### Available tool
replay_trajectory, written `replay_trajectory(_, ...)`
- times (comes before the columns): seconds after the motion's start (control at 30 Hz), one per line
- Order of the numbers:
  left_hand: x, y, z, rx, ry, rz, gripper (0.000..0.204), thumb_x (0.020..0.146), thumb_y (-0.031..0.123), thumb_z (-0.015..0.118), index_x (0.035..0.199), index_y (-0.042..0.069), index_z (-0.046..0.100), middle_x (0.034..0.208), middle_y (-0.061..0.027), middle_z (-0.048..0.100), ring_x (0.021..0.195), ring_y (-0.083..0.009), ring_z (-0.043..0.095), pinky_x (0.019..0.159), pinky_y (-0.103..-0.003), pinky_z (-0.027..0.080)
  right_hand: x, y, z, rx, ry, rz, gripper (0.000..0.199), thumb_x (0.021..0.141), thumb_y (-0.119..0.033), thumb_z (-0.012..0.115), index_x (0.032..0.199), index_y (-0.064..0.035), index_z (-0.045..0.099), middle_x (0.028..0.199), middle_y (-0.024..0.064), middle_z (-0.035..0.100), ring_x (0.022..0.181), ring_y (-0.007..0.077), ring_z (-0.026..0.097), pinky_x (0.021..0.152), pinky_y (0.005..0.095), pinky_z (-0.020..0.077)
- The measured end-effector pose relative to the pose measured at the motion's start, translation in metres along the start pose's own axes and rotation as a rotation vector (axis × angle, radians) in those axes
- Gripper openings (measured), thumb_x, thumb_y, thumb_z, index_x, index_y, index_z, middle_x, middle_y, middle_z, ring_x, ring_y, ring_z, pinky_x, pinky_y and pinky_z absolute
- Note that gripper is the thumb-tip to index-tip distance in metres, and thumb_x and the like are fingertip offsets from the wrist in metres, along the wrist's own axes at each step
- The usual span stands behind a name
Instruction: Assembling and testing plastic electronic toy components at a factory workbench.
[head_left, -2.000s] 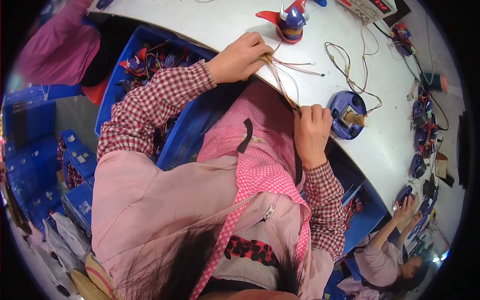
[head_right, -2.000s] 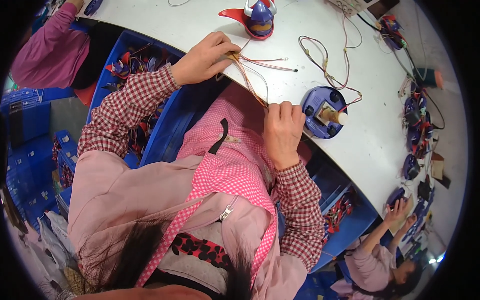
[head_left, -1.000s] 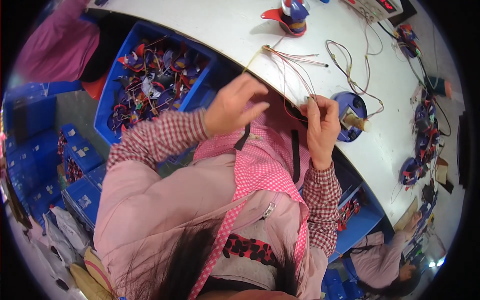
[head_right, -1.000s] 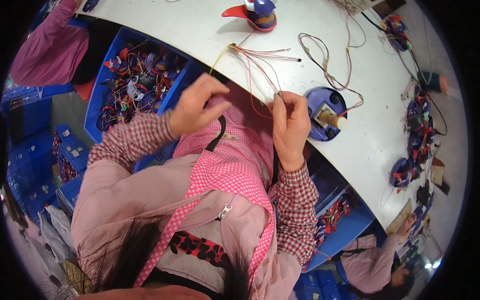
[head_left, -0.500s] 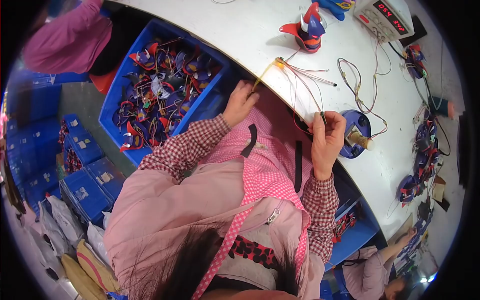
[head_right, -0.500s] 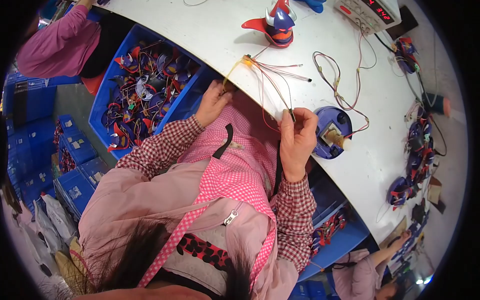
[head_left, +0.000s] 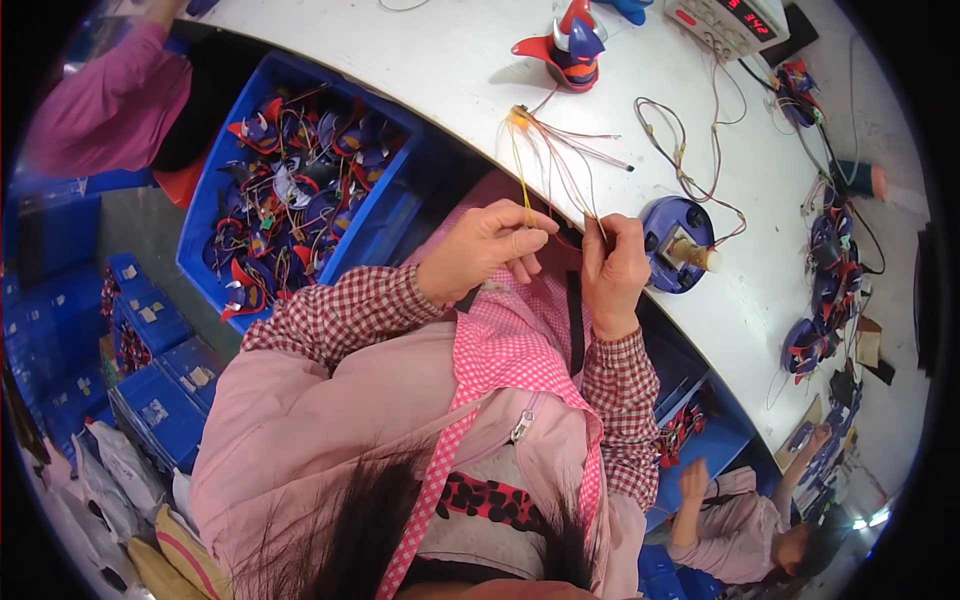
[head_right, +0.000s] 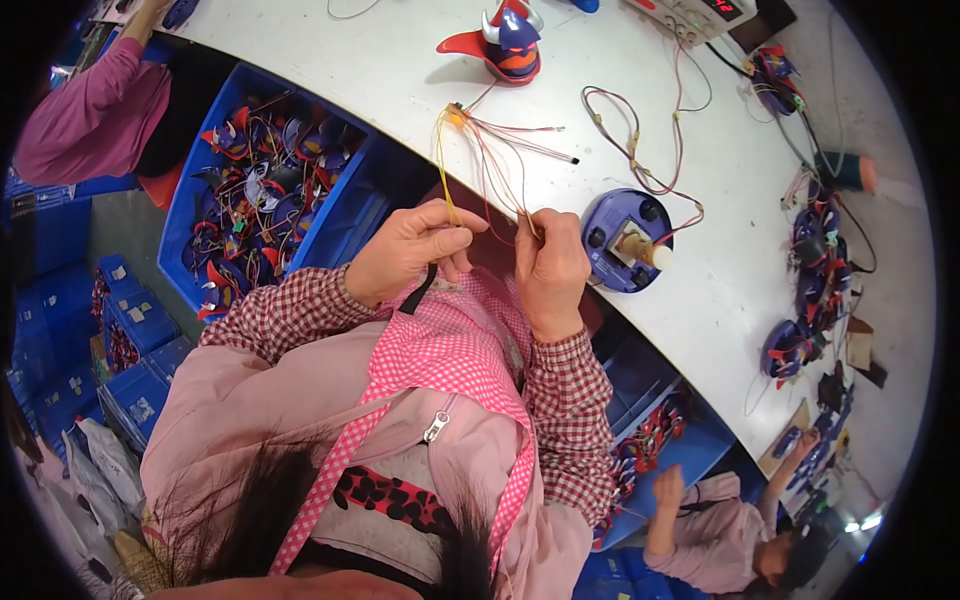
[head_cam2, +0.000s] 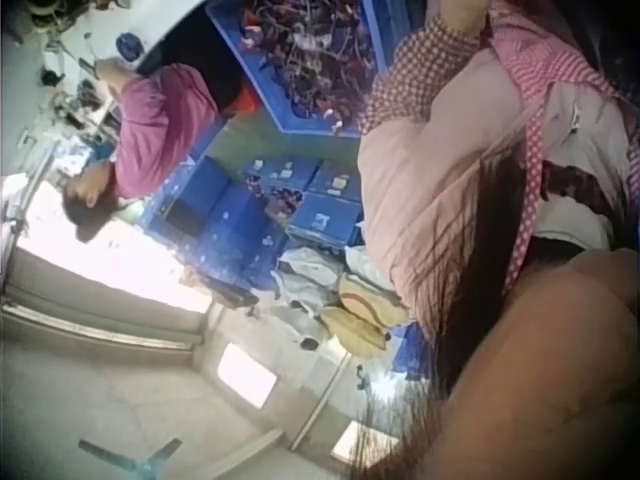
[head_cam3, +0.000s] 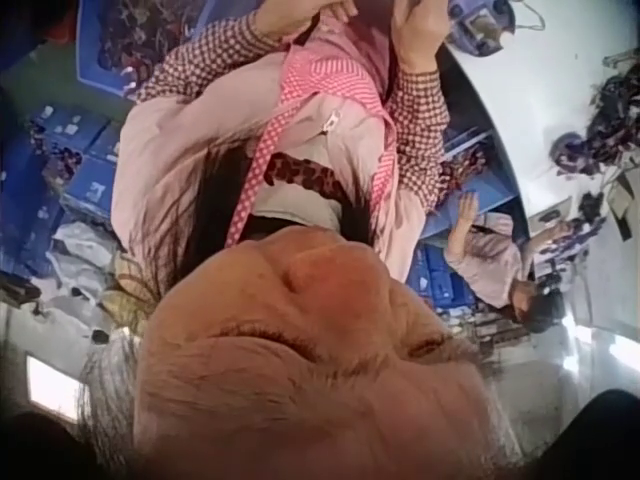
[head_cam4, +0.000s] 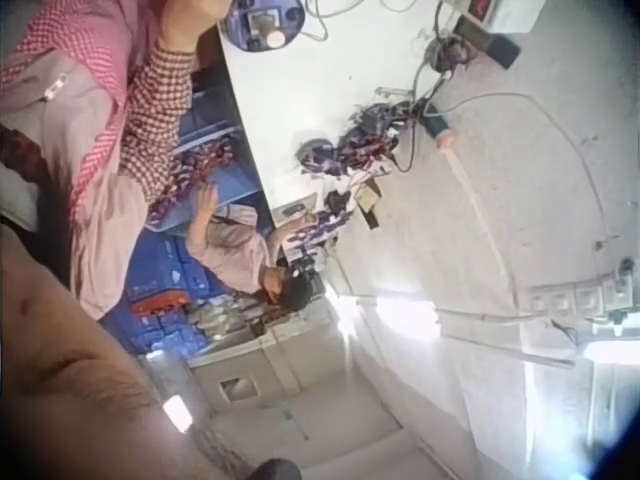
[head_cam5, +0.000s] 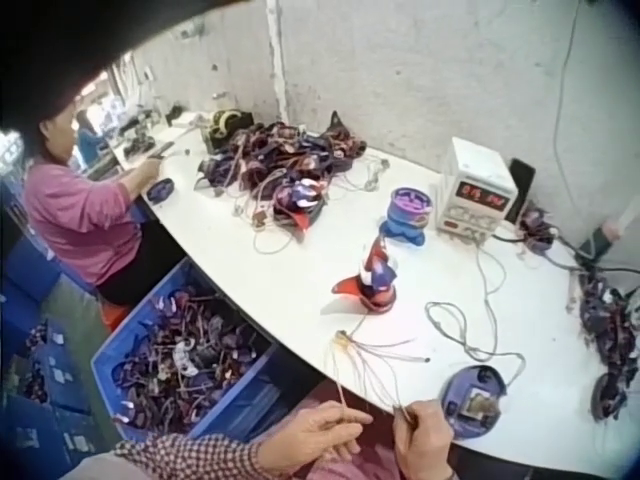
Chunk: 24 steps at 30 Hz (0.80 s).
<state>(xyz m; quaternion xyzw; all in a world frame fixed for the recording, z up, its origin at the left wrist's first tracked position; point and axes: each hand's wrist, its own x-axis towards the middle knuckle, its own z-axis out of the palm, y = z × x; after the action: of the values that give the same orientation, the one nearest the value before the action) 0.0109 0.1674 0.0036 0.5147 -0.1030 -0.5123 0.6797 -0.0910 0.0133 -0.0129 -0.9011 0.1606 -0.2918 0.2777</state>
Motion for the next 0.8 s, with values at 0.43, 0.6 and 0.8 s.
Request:
replay_trajectory(0.43,0.025,-0.002,0.019,-0.119,0.065,-0.09,0.025,0.093,0.024,0.053,0.1,0.001,0.058,0.076,-0.0033,0.06,0.063,-0.0086,0.058,0.054,-0.02,0.048,-0.002,-0.005,-0.015,0.064,-0.08,-0.219,0.034,0.077,0.003,0.065,0.11,-0.0006,0.056,0.083,0.0129,0.056,0.065,0.0231,0.057,0.054,0.0302,0.0467)
replay_trajectory(0.6,0.032,-0.009,0.017,-0.092,0.049,-0.051,0.025,0.093,0.027,0.053,0.093,0.002,0.058,0.074,-0.0018,0.06,0.057,-0.0064,0.055,0.047,-0.017,0.045,-0.008,-0.012,-0.02,0.005,-0.128,-0.109,0.035,0.076,0.002,0.065,0.109,-0.0015,0.057,0.079,0.0102,0.057,0.063,0.0233,0.058,0.052,0.0308,0.0472)
replay_trajectory(0.8,0.035,-0.018,0.019,0.153,0.127,0.12,0.026,0.092,0.028,0.054,0.09,0.002,0.059,0.074,-0.0023,0.06,0.052,-0.0054,0.054,0.043,-0.016,0.042,-0.012,-0.019,-0.022,0.222,-0.055,-0.067,0.028,0.079,0.003,0.063,0.107,0.0009,0.057,0.074,0.012,0.055,0.061,0.0196,0.055,0.052,0.0264,0.0451)
